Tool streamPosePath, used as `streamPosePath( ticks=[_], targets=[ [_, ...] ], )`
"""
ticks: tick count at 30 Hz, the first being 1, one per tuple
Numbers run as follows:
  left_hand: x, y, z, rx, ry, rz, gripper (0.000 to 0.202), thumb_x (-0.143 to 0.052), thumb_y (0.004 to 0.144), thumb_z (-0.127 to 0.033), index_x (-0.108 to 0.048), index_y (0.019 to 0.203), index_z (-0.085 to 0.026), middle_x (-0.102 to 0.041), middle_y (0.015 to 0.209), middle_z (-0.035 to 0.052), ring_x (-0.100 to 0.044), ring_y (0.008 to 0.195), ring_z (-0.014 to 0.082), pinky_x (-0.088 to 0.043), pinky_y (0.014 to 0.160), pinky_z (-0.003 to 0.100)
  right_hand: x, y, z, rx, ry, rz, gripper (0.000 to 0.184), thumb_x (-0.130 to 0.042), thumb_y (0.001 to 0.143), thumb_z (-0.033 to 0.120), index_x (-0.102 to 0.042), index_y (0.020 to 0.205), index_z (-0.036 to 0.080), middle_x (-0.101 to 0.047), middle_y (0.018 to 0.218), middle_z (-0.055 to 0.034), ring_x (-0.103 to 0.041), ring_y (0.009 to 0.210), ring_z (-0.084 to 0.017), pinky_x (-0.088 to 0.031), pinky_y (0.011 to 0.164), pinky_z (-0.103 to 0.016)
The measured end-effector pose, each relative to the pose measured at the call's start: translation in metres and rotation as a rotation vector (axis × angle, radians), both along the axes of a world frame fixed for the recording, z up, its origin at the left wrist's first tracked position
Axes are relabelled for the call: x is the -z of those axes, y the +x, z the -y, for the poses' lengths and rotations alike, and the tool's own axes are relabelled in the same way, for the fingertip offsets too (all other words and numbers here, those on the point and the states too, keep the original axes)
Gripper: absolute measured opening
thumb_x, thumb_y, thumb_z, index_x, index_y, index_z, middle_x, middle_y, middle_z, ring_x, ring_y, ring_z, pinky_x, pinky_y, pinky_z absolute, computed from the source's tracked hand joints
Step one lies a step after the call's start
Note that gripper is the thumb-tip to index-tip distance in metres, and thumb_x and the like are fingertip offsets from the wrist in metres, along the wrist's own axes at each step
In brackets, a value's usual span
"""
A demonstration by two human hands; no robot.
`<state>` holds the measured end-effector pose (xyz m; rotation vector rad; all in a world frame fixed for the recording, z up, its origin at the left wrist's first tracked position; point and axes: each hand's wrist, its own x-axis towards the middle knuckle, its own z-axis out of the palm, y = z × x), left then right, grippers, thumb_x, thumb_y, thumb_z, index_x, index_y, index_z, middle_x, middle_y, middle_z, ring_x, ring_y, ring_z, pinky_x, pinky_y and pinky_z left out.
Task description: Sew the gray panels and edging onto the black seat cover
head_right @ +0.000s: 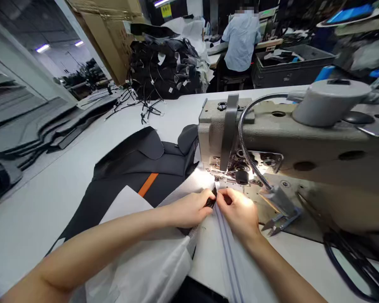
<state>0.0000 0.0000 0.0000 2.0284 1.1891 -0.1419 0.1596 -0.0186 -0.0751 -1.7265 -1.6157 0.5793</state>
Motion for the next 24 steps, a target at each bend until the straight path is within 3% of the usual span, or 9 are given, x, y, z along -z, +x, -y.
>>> streamPosePath(
  ticks=[8, 14, 18, 24],
  targets=[
    [0.003, 0.003, -0.004, -0.06, -0.013, 0.001, 0.013, -0.042, 0.085, -0.022, -0.044, 0.096, -0.018, -0.06, 0.097, 0.0076, -0.059, 0.088, 0.0229, -0.044, 0.069, 0.031, 0.001, -0.004, 0.005, -0.074, 0.052, 0.116, 0.032, -0.045, 0.078, 0.045, -0.069, 0.075, 0.025, -0.068, 0.076, -0.0016, -0.062, 0.071, -0.019, -0.04, 0.056, -0.028],
    [0.007, 0.005, -0.021, -0.115, 0.013, 0.033, 0.01, -0.043, 0.082, -0.021, -0.042, 0.091, -0.019, -0.058, 0.09, 0.0041, -0.056, 0.083, 0.0204, -0.041, 0.065, 0.029, 0.005, -0.004, 0.007, -0.139, 0.215, 0.481, 0.038, -0.043, 0.084, 0.037, -0.067, 0.108, 0.022, -0.066, 0.075, -0.0033, -0.062, 0.069, -0.02, -0.028, 0.046, -0.029],
    [0.012, 0.004, -0.033, -0.147, 0.066, 0.078, 0.006, -0.042, 0.081, -0.022, -0.041, 0.087, -0.021, -0.055, 0.084, 0.0018, -0.054, 0.076, 0.0183, -0.037, 0.059, 0.027, 0.008, -0.004, 0.003, -0.162, 0.214, 0.616, 0.04, -0.045, 0.085, 0.034, -0.061, 0.12, 0.019, -0.067, 0.076, -0.0051, -0.063, 0.069, -0.022, -0.031, 0.046, -0.03],
    [0.018, 0.005, -0.044, -0.192, 0.129, 0.133, 0.008, -0.042, 0.083, -0.025, -0.039, 0.077, -0.021, -0.054, 0.075, 0.0005, -0.052, 0.07, 0.0175, -0.035, 0.058, 0.028, 0.002, -0.004, -0.002, -0.222, 0.162, 0.621, 0.042, -0.042, 0.087, 0.032, -0.059, 0.122, 0.015, -0.065, 0.076, -0.0081, -0.063, 0.072, -0.025, -0.042, 0.053, -0.032]
  ],
)
